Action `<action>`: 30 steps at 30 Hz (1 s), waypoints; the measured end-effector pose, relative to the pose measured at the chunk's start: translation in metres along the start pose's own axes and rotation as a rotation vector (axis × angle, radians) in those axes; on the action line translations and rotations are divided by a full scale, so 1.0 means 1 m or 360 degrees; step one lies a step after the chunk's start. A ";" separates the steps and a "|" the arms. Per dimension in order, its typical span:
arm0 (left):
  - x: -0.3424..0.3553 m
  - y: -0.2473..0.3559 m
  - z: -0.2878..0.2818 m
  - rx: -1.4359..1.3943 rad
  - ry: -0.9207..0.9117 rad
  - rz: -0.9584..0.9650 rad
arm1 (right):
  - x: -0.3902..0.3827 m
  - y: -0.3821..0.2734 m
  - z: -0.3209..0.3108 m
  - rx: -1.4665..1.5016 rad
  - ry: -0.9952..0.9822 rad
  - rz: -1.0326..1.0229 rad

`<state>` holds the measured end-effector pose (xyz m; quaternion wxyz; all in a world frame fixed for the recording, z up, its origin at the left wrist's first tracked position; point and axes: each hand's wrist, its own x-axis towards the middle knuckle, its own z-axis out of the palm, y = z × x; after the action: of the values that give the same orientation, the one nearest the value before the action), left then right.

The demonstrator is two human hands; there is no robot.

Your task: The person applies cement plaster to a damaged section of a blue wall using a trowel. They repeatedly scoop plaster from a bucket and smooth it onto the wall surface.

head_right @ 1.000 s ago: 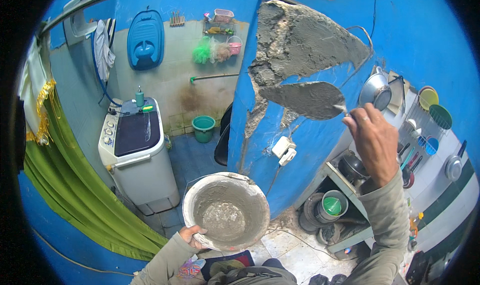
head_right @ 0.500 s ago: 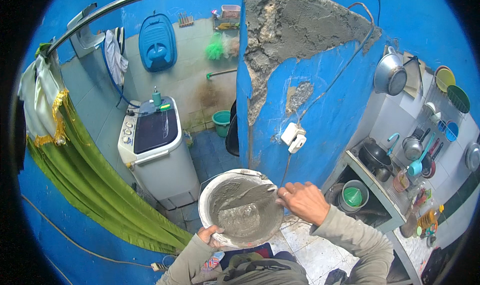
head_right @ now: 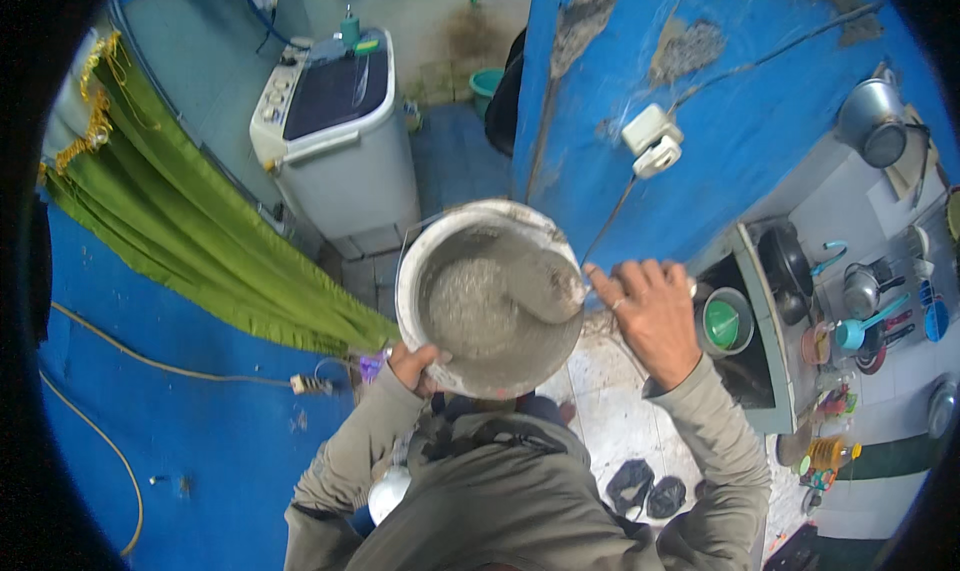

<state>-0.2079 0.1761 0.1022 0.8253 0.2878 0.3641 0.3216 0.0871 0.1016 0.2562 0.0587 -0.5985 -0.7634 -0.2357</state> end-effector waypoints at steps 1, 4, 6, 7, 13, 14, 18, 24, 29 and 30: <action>-0.003 0.000 0.005 -0.0005 0.0004 0.0033 | -0.003 0.000 0.002 -0.0003 0.0018 -0.0011; -0.010 0.002 0.017 0.0093 0.0073 0.0128 | -0.008 -0.001 0.009 0.0022 0.0000 -0.0029; -0.013 0.001 0.021 0.0173 0.0089 0.0176 | -0.012 -0.003 0.019 0.0039 -0.0016 -0.0063; -0.015 0.000 0.022 0.0205 0.0074 0.0195 | -0.015 -0.004 0.026 0.0040 -0.0016 -0.0092; -0.017 -0.017 0.021 0.0210 0.0043 0.0375 | -0.025 -0.024 0.050 0.0185 -0.0165 -0.0150; -0.017 -0.019 0.020 0.0231 0.0040 0.0387 | -0.027 -0.027 0.054 0.0215 -0.0191 -0.0162; -0.019 -0.024 0.021 0.0391 0.0127 0.0336 | -0.049 -0.046 0.059 0.0323 -0.0219 -0.0031; -0.013 -0.037 0.023 0.0537 0.0142 0.0393 | -0.076 -0.084 0.073 0.0655 -0.0192 0.0303; -0.001 -0.050 0.012 0.0554 0.0023 0.0500 | -0.088 -0.104 0.088 0.1158 -0.0078 0.0731; 0.000 -0.051 0.011 0.0585 0.0015 0.0497 | -0.089 -0.105 0.090 0.1243 -0.0079 0.0787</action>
<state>-0.1827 0.1417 0.0728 0.6977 0.4843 0.3716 0.3751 0.0297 0.0437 0.1131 0.3160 -0.7010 -0.6307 0.1049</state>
